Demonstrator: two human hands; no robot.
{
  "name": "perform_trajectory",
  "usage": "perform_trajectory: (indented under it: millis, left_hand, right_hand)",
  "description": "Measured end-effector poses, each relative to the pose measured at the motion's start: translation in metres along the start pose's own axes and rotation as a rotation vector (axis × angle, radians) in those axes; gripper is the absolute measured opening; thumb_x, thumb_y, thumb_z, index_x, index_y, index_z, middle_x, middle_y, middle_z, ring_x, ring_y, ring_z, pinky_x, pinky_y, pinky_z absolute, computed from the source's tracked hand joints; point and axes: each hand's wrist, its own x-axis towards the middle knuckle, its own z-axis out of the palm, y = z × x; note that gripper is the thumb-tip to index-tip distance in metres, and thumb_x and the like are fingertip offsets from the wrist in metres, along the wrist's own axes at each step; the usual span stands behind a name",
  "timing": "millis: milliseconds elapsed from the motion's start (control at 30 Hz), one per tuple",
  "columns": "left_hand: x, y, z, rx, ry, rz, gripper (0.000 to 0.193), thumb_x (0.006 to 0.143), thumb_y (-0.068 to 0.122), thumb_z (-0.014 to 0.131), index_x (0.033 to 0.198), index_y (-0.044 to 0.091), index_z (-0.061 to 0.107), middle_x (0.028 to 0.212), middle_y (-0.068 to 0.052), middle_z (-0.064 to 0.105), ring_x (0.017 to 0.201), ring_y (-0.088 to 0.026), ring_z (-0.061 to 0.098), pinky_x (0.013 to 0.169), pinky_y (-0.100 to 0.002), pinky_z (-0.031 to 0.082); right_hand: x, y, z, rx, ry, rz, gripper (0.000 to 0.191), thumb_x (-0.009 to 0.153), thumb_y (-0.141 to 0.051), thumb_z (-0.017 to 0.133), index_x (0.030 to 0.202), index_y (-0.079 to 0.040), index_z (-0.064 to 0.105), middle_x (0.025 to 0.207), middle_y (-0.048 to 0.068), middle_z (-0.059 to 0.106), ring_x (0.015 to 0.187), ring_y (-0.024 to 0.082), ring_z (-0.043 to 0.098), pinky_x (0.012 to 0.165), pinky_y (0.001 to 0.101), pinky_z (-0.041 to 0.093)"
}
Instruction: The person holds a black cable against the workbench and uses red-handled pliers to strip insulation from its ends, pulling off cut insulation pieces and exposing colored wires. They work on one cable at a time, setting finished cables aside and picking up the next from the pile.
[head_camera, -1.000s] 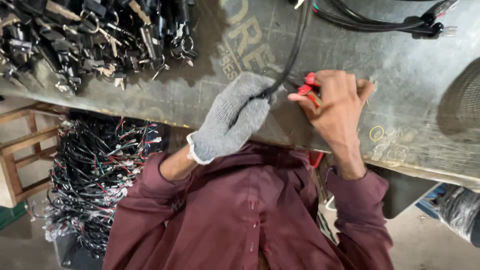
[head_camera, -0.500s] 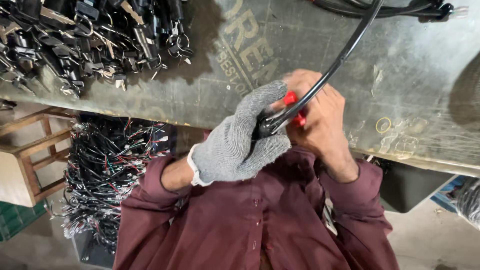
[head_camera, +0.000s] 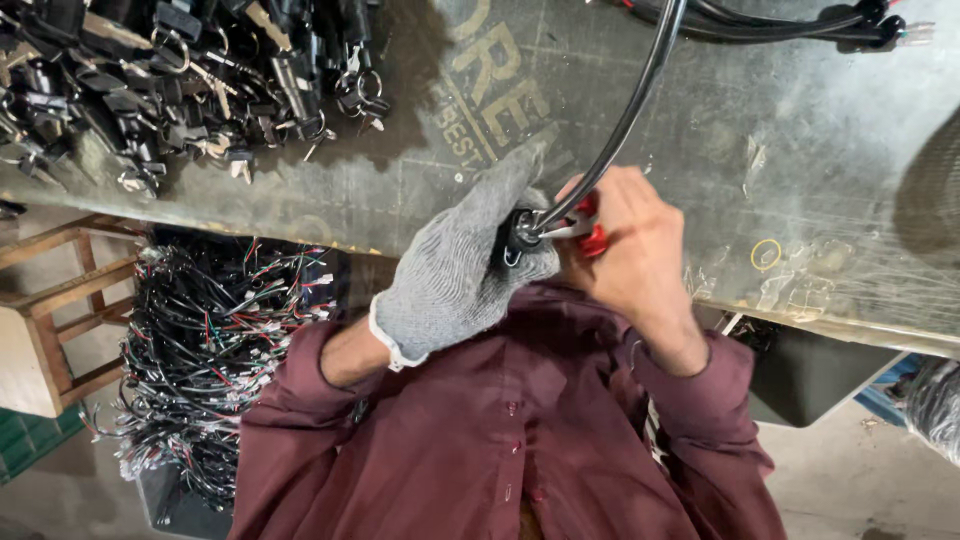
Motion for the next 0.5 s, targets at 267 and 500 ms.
perform_trajectory:
  millis: [267, 500]
  left_hand:
    - [-0.016, -0.007, 0.016, 0.201, 0.127, 0.082, 0.063, 0.097, 0.02, 0.077, 0.152, 0.007, 0.047, 0.123, -0.012, 0.066, 0.108, -0.035, 0.064, 0.092, -0.045, 0.051]
    - [-0.024, -0.009, 0.023, 0.693, 0.165, 0.189, 0.069, 0.085, 0.012, 0.065, 0.151, 0.004, 0.044, 0.13, -0.022, 0.063, 0.105, -0.04, 0.062, 0.091, -0.049, 0.051]
  right_hand:
    - [-0.008, 0.0, 0.01, -0.113, -0.015, 0.083, 0.032, 0.079, -0.016, 0.082, 0.095, -0.004, 0.057, 0.086, 0.012, 0.062, 0.084, 0.033, 0.064, 0.069, 0.043, 0.048]
    - [-0.021, -0.007, 0.005, -0.217, -0.03, 0.189, 0.029, 0.077, -0.017, 0.081, 0.097, -0.009, 0.061, 0.087, 0.007, 0.067, 0.083, 0.03, 0.067, 0.067, 0.042, 0.049]
